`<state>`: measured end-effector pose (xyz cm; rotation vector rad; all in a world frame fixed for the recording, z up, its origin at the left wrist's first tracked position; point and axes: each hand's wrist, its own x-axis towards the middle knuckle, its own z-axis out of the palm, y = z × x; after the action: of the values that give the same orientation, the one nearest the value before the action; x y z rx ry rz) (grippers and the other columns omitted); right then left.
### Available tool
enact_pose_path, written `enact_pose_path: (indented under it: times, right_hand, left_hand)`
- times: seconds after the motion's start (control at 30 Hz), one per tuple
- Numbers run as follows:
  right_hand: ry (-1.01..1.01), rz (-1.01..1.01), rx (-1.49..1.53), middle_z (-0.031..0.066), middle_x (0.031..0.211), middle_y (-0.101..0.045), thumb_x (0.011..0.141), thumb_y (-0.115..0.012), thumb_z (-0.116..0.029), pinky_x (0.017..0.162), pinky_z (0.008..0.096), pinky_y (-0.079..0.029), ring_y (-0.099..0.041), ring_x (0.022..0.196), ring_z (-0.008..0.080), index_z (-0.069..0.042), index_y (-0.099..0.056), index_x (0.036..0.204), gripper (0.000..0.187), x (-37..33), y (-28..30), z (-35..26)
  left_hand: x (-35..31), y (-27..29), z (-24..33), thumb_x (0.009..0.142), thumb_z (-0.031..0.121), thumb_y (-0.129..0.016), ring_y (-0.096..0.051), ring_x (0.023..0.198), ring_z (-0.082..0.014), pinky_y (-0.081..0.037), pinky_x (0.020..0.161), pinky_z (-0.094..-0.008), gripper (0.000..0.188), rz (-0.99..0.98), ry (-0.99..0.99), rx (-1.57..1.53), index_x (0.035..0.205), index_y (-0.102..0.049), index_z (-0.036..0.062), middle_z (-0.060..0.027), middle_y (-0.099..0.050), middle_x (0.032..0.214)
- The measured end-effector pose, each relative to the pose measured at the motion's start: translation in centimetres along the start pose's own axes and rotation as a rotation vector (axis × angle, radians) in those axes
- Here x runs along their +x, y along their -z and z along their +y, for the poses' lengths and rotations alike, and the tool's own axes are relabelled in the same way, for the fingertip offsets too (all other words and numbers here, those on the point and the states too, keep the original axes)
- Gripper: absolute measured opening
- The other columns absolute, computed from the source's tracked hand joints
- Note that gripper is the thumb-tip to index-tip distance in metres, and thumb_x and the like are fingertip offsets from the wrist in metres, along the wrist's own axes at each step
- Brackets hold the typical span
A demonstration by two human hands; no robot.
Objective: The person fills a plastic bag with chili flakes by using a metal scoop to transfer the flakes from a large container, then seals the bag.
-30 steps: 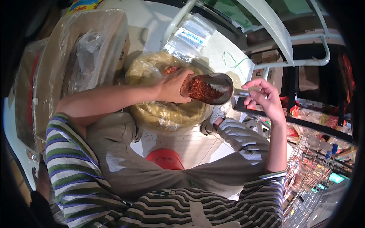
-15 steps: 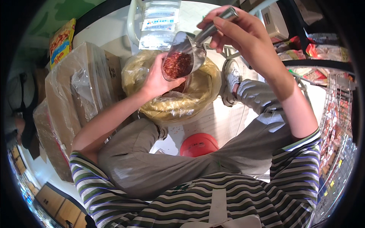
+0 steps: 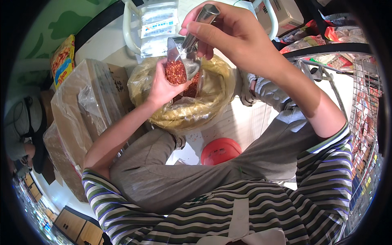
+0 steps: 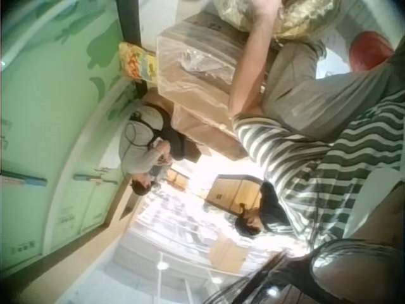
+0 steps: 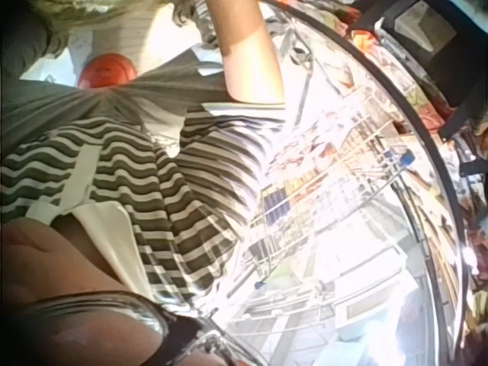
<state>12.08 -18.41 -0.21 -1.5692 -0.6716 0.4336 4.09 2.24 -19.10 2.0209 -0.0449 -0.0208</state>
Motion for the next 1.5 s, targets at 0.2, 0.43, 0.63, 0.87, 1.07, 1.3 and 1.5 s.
enact_pose_path:
  times: [0.2,0.43,0.63,0.87,1.07,1.3,1.5]
  right_hand:
    - [0.029,0.049,-0.107,0.0018,0.074,-0.065,0.097,-0.064,-0.022,0.06,0.0243,-0.051,-0.063,0.065,0.0073,0.001,-0.065,0.1,0.023,0.0,0.0,-0.9]
    - [0.055,0.075,-0.016,0.0006,0.075,-0.063,0.097,-0.065,-0.019,0.058,0.0235,-0.049,-0.062,0.064,0.0066,0.001,-0.064,0.099,0.019,0.1,-0.4,-1.1]
    - [0.029,0.014,-0.089,-0.0012,0.074,-0.062,0.097,-0.067,-0.019,0.056,0.0215,-0.048,-0.061,0.064,0.0047,0.001,-0.064,0.098,0.02,0.2,-1.0,-1.0]
    - [0.033,0.075,-0.07,-0.0011,0.074,-0.063,0.096,-0.069,-0.016,0.058,0.0207,-0.049,-0.061,0.065,0.0042,0.001,-0.066,0.097,0.017,0.2,-1.3,-1.7]
    - [0.083,0.042,-0.163,0.0008,0.075,-0.066,0.094,-0.07,-0.013,0.057,0.0198,-0.047,-0.062,0.066,0.0038,0.002,-0.067,0.098,0.016,0.2,-1.6,-0.6]
    - [0.057,0.034,-0.217,0.0038,0.077,-0.069,0.095,-0.069,-0.012,0.059,0.0201,-0.051,-0.066,0.068,0.0068,0.004,-0.067,0.102,0.018,0.2,-1.7,-1.2]
    - [0.016,0.032,-0.224,0.007,0.089,-0.071,0.097,-0.066,-0.013,0.062,0.021,-0.053,-0.066,0.071,0.0079,0.003,-0.065,0.106,0.019,0.2,-1.3,-1.1]
  left_hand:
    - [0.2,0.3,0.5,0.072,0.024,-0.092,-0.057,0.112,-0.0219,-0.045,0.101,-0.0362,0.086,-0.073,0.044,-0.034,0.132,-0.035,0.0008,-0.0145,-0.057,0.12]
    - [0.0,0.2,0.4,0.067,0.027,-0.092,-0.063,0.106,-0.0261,-0.051,0.095,-0.0382,0.09,-0.095,0.024,-0.026,0.132,-0.035,0.0014,-0.0175,-0.061,0.114]
    - [0.3,0.4,0.6,0.067,0.027,-0.093,-0.064,0.103,-0.0249,-0.051,0.092,-0.0382,0.09,-0.07,-0.026,-0.047,0.131,-0.035,0.001,-0.0169,-0.063,0.111]
    - [0.3,0.5,0.3,0.069,0.027,-0.091,-0.064,0.101,-0.0233,-0.052,0.091,-0.0377,0.089,-0.062,-0.118,-0.035,0.131,-0.034,0.0,-0.0176,-0.061,0.113]
    - [0.3,0.6,0.2,0.07,0.03,-0.091,-0.062,0.103,-0.0284,-0.05,0.093,-0.0407,0.09,-0.11,-0.082,-0.062,0.132,-0.034,-0.0008,-0.0198,-0.058,0.113]
    - [0.2,0.7,-0.6,0.068,0.029,-0.091,-0.058,0.111,-0.0351,-0.048,0.096,-0.045,0.09,-0.091,-0.154,-0.077,0.132,-0.035,0.0003,-0.0232,-0.055,0.118]
    - [0.3,1.2,-0.8,0.07,0.032,-0.09,-0.062,0.106,-0.0333,-0.05,0.094,-0.0443,0.085,-0.065,-0.221,-0.044,0.13,-0.037,0.0038,-0.0212,-0.059,0.114]
